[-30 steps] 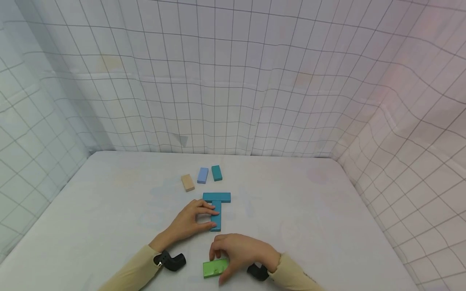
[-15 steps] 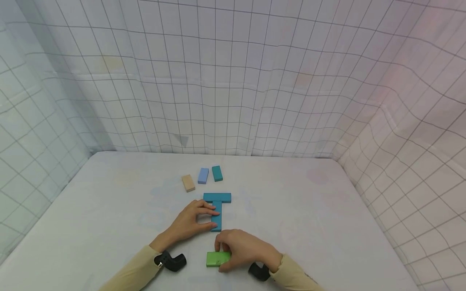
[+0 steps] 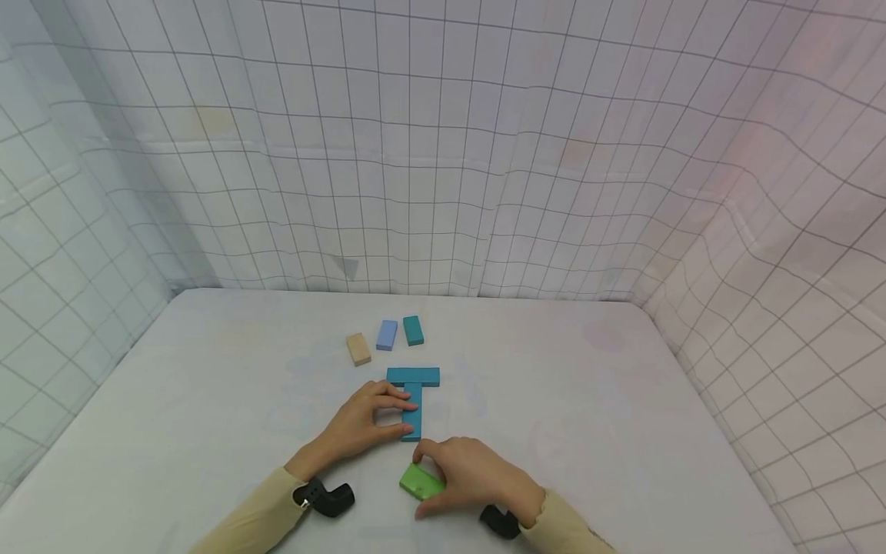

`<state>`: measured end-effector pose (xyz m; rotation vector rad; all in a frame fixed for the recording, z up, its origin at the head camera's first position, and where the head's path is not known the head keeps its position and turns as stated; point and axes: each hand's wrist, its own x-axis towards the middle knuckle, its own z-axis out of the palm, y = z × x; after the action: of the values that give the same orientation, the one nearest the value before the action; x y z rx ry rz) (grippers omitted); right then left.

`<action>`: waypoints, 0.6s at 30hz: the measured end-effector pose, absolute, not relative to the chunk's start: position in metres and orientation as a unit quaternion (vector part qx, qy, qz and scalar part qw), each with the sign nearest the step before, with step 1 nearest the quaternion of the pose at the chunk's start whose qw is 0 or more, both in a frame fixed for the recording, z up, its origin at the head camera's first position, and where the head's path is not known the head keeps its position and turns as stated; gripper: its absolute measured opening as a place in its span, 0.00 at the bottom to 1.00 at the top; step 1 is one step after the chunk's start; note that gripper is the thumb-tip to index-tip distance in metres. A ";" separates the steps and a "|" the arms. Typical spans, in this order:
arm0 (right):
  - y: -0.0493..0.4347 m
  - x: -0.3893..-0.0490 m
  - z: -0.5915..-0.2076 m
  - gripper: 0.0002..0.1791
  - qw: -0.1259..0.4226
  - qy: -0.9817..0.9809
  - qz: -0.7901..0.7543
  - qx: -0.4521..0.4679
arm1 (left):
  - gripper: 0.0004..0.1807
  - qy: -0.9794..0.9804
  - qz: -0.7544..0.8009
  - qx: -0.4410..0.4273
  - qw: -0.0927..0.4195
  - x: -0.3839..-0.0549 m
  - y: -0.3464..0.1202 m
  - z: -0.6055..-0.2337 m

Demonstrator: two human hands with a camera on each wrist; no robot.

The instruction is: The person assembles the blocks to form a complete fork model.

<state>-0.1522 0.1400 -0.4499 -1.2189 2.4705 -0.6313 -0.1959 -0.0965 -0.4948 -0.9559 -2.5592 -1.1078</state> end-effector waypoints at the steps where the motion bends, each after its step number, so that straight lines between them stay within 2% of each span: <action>1: 0.141 -0.151 -0.450 0.30 0.152 0.864 -0.218 -0.427 | 0.19 -0.864 -0.373 -0.323 0.098 -0.196 -0.096 -0.495; 5: 0.142 -0.150 -0.450 0.35 0.135 0.863 -0.216 -0.436 | 0.19 -0.865 -0.371 -0.323 0.097 -0.196 -0.096 -0.493; 8: 0.142 -0.151 -0.450 0.34 0.134 0.856 -0.221 -0.447 | 0.19 -0.866 -0.370 -0.322 0.096 -0.196 -0.096 -0.493; 14: 0.144 -0.153 -0.452 0.28 0.154 0.835 -0.245 -0.468 | 0.19 -0.863 -0.378 -0.321 0.095 -0.196 -0.097 -0.494; 18: 0.147 -0.154 -0.451 0.31 0.178 0.820 -0.258 -0.479 | 0.19 -0.864 -0.377 -0.320 0.095 -0.197 -0.097 -0.495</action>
<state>-0.1540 0.1470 -0.4515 -1.3561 2.3186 -0.7300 -0.1966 -0.0969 -0.4951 -0.9498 -2.5621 -1.1169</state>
